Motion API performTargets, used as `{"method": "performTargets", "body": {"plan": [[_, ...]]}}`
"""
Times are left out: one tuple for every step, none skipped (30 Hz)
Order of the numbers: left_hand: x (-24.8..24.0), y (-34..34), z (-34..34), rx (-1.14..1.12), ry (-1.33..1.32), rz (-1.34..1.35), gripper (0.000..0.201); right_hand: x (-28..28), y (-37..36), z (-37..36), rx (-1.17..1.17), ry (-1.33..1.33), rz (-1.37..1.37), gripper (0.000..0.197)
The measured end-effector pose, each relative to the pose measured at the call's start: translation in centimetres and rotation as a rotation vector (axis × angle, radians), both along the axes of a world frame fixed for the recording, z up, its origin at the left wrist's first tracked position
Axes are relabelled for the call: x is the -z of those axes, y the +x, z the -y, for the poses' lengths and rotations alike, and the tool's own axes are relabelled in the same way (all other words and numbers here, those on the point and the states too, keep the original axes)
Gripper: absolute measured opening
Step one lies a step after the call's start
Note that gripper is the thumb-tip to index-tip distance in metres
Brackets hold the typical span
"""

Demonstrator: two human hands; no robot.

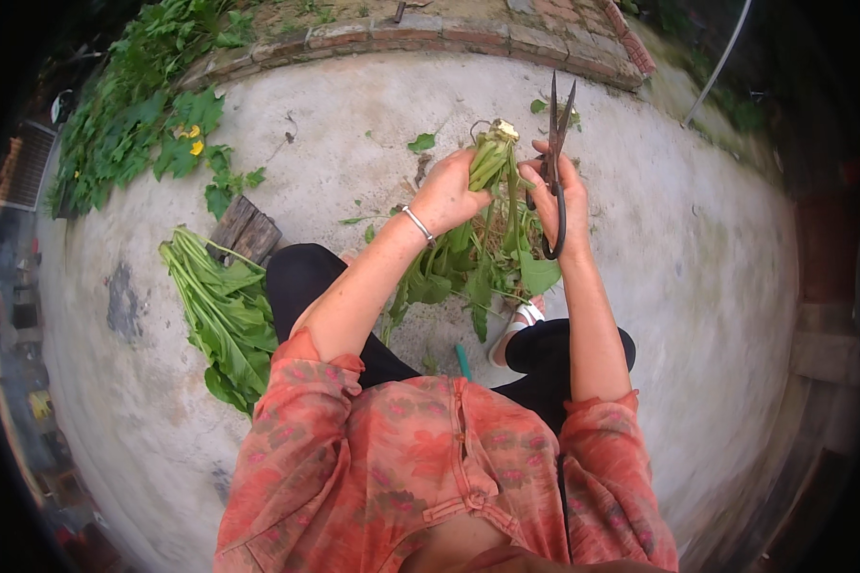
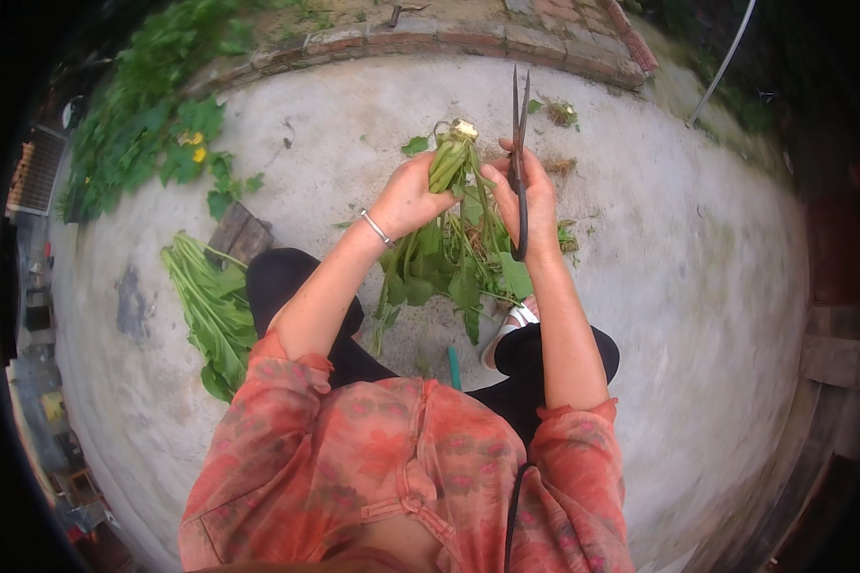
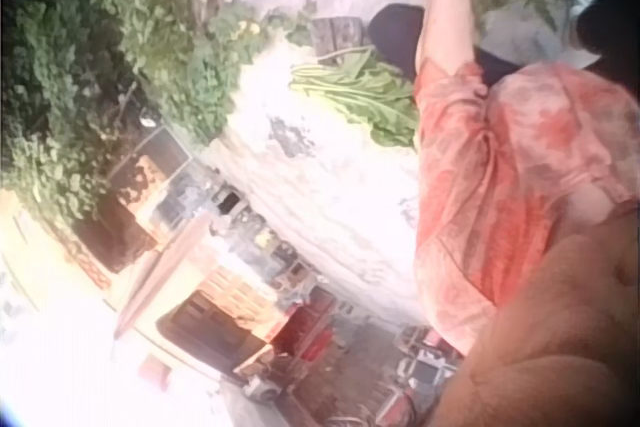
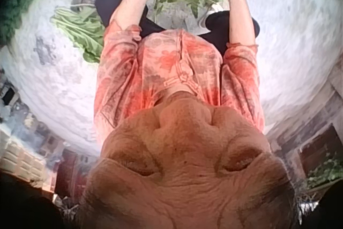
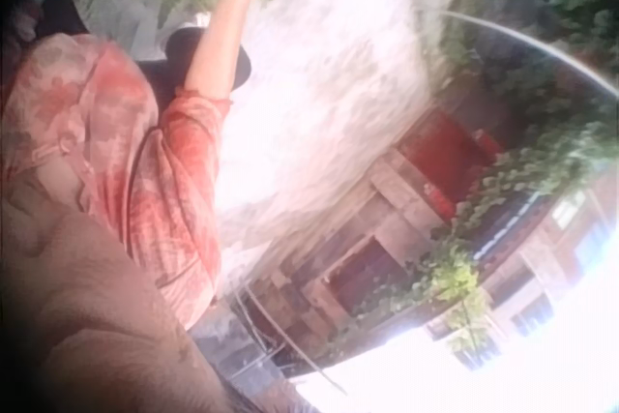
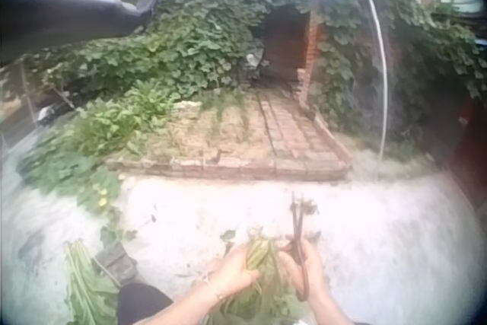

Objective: The person trims the roots and damaged parts of leafy green vegetables using scissors, gathering them into bundles and setting them aside on the ground.

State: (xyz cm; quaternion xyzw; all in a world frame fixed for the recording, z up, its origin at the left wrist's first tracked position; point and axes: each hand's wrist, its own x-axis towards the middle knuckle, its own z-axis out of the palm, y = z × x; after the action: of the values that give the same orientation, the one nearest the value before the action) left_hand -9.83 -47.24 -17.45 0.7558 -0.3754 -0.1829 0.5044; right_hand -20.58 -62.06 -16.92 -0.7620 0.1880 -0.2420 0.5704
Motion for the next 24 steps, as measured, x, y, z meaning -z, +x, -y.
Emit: {"method": "performTargets", "body": {"plan": [[0.4, -0.5, 0.2, -0.051, 0.035, 0.245, 0.042, -0.6, 0.0, -0.1, -0.022, 0.145, 0.088, 0.043], [0.9, -1.2, 0.4, -0.096, 0.025, 0.221, 0.036, -1.2, -0.1, -0.1, -0.060, 0.161, 0.094, 0.046], [1.2, -2.0, 0.7, -0.098, -0.001, 0.302, 0.040, -1.4, -0.4, -0.1, -0.064, 0.159, 0.093, 0.046], [1.4, -2.7, 1.0, -0.115, 0.041, 0.316, 0.041, -1.6, -0.6, 0.0, -0.074, 0.140, 0.031, 0.047], [1.6, -3.1, 1.3, -0.134, 0.084, 0.330, 0.043, -1.7, -0.7, 0.1, -0.085, 0.120, -0.032, 0.049], [1.9, -3.2, 1.4, -0.143, 0.083, 0.330, 0.043, -1.7, -0.6, 0.1, -0.099, 0.139, -0.033, 0.047], [2.2, -3.3, 1.4, -0.143, 0.109, 0.353, 0.047, -1.6, -0.6, 0.1, -0.109, 0.137, -0.034, 0.047], [2.5, -3.2, 1.3, -0.144, 0.137, 0.376, 0.052, -1.4, -0.5, 0.0, -0.128, 0.208, 0.012, 0.046], [2.3, -3.3, 1.2, -0.149, 0.133, 0.373, 0.052, -1.3, -0.6, 0.0, -0.142, 0.278, 0.055, 0.046], [2.1, -3.4, 1.0, -0.139, 0.103, 0.361, 0.052, -1.6, -0.7, -0.1, -0.163, 0.343, 0.072, 0.048], [1.9, -3.4, 0.8, -0.129, 0.072, 0.349, 0.053, -1.7, -0.8, 0.1, -0.169, 0.340, 0.068, 0.048], [0.5, -3.1, 0.7, -0.129, 0.067, 0.346, 0.053, -1.8, -1.0, 0.7, -0.202, 0.318, 0.057, 0.050], [-1.7, -2.4, 0.3, -0.013, 0.220, 0.303, 0.054, -2.0, -1.4, 1.3, -0.230, 0.295, 0.045, 0.051], [-3.1, -1.4, -0.4, 0.098, 0.378, 0.260, 0.056, -2.3, -1.5, 1.3, -0.255, 0.298, 0.068, 0.054], [-3.3, -0.2, -1.2, 0.102, 0.342, 0.209, 0.057, -2.7, -1.7, 1.2, -0.258, 0.297, 0.066, 0.054], [-3.4, 0.9, -2.1, 0.079, 0.268, 0.177, 0.057, -3.0, -1.8, 1.1, -0.303, 0.298, 0.074, 0.055], [-3.4, 1.7, -2.8, 0.056, 0.193, 0.145, 0.059, -3.2, -1.9, 1.1, -0.347, 0.298, 0.082, 0.055], [-3.5, 2.0, -3.1, 0.058, 0.139, 0.141, 0.049, -3.1, -1.9, 1.3, -0.382, 0.294, 0.063, 0.057], [-3.1, 2.0, -3.1, 0.053, 0.137, 0.136, 0.049, -3.1, -2.0, 1.3, -0.387, 0.293, 0.057, 0.057], [-2.6, 1.9, -2.7, 0.084, 0.001, 0.056, 0.041, -3.2, -2.0, 1.2, -0.409, 0.307, 0.056, 0.057], [-2.5, 1.6, -2.4, 0.115, -0.134, -0.026, 0.033, -3.3, -2.1, 1.1, -0.431, 0.323, 0.053, 0.057], [-3.1, 1.1, -2.2, 0.181, -0.103, -0.336, 0.022, -3.3, -2.1, 1.0, -0.436, 0.324, 0.045, 0.057], [-2.5, 1.0, -1.8, 0.175, -0.105, -0.343, 0.022, -3.3, -2.1, 1.0, -0.438, 0.320, 0.034, 0.056], [-2.0, 1.1, -1.4, 0.212, -0.139, -0.316, 0.020, -3.3, -2.2, 1.0, -0.439, 0.315, 0.023, 0.056]]}}
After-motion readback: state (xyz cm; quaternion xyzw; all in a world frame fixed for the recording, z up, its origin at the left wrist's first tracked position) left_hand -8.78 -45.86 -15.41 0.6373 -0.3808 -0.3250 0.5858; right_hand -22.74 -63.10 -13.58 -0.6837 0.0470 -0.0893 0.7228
